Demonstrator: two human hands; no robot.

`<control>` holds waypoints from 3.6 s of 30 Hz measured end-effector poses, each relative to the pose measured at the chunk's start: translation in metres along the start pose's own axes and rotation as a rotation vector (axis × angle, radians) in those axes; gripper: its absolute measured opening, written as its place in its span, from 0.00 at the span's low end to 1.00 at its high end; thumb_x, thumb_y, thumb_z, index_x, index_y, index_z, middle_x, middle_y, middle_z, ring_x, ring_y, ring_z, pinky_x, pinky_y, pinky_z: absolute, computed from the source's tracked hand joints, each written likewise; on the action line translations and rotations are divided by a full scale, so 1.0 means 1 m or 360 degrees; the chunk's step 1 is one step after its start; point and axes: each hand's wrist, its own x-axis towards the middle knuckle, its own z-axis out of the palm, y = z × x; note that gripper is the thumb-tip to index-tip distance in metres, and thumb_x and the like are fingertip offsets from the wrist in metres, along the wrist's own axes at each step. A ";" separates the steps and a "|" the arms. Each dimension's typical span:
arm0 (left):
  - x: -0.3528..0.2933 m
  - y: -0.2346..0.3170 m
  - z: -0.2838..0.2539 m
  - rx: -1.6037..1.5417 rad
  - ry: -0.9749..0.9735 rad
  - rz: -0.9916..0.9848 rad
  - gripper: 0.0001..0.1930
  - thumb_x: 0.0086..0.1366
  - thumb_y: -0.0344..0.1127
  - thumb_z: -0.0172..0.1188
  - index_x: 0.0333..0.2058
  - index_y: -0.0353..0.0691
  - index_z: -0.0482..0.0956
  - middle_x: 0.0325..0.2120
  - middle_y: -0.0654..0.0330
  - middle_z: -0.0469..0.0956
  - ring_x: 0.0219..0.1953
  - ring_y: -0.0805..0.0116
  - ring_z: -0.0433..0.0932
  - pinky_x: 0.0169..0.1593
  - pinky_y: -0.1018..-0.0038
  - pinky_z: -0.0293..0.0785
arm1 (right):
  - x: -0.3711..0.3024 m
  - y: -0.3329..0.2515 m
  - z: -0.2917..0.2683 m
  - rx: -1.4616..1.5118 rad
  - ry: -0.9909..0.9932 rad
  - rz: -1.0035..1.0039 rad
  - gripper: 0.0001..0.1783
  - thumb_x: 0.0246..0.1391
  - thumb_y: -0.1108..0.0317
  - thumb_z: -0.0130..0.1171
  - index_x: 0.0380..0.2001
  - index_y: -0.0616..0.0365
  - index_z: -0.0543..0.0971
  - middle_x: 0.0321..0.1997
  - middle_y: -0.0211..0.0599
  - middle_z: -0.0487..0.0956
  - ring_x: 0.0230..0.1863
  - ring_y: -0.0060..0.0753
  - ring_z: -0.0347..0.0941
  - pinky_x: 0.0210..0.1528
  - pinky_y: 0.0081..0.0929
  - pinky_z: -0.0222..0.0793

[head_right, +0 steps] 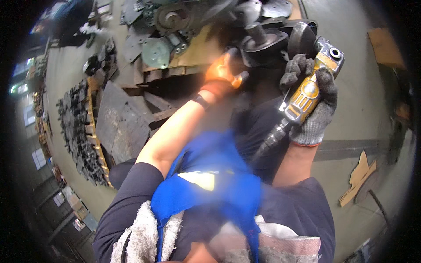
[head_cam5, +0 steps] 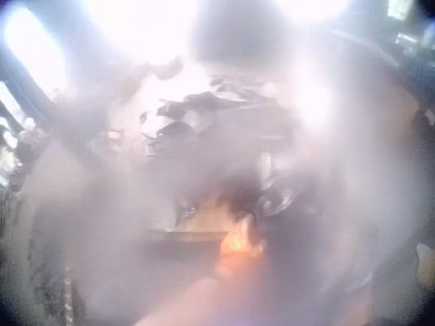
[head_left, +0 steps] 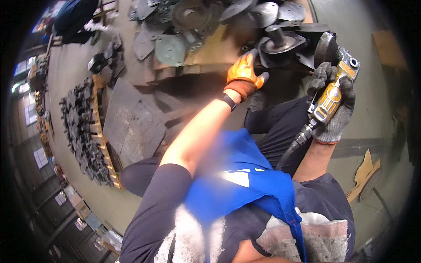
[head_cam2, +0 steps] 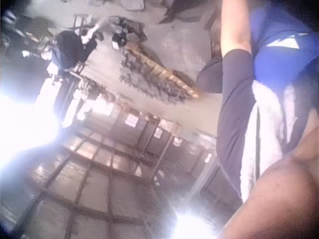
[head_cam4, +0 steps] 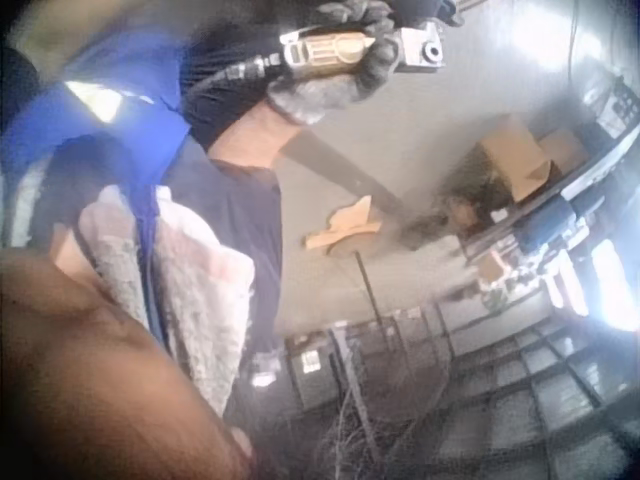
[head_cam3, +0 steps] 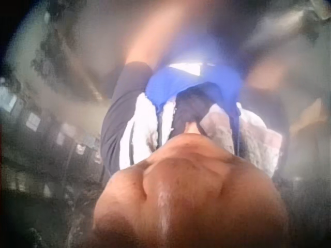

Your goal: The person sits on the floor and uses a handheld angle grinder to smooth the edges of metal parts. They pick up parts from a pile, grind them, and place them on a wooden pallet.

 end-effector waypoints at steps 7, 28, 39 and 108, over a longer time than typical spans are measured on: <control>0.041 0.038 0.027 0.0162 0.0394 0.0537 0.46 0.46 0.56 0.76 0.60 0.35 0.72 0.53 0.48 0.76 0.57 0.48 0.75 0.60 0.60 0.72 | -0.006 -0.009 -0.008 0.0116 0.0198 -0.0095 0.19 0.62 0.61 0.63 0.42 0.64 0.68 0.41 0.43 0.68 0.41 0.36 0.71 0.51 0.32 0.77; 0.109 0.048 -0.043 0.0402 0.0006 0.0255 0.23 0.53 0.48 0.73 0.46 0.48 0.80 0.44 0.52 0.85 0.47 0.46 0.84 0.50 0.56 0.80 | 0.001 0.004 0.016 -0.0088 0.0307 -0.0013 0.22 0.60 0.58 0.62 0.43 0.67 0.71 0.41 0.46 0.73 0.37 0.36 0.76 0.44 0.30 0.79; 0.090 0.065 -0.122 0.0580 0.0162 0.0387 0.25 0.50 0.52 0.68 0.42 0.40 0.84 0.40 0.46 0.85 0.44 0.43 0.83 0.48 0.57 0.80 | 0.009 0.008 0.028 0.0084 0.0260 0.0113 0.20 0.61 0.62 0.62 0.46 0.70 0.74 0.44 0.49 0.75 0.39 0.40 0.77 0.45 0.33 0.80; -0.287 -0.367 -0.312 0.0050 0.1022 -0.1725 0.35 0.75 0.60 0.37 0.49 0.36 0.85 0.52 0.39 0.80 0.58 0.37 0.76 0.64 0.52 0.71 | -0.022 0.342 0.249 -0.1870 -0.1255 0.1786 0.17 0.58 0.57 0.69 0.42 0.59 0.81 0.28 0.30 0.80 0.23 0.22 0.76 0.27 0.20 0.73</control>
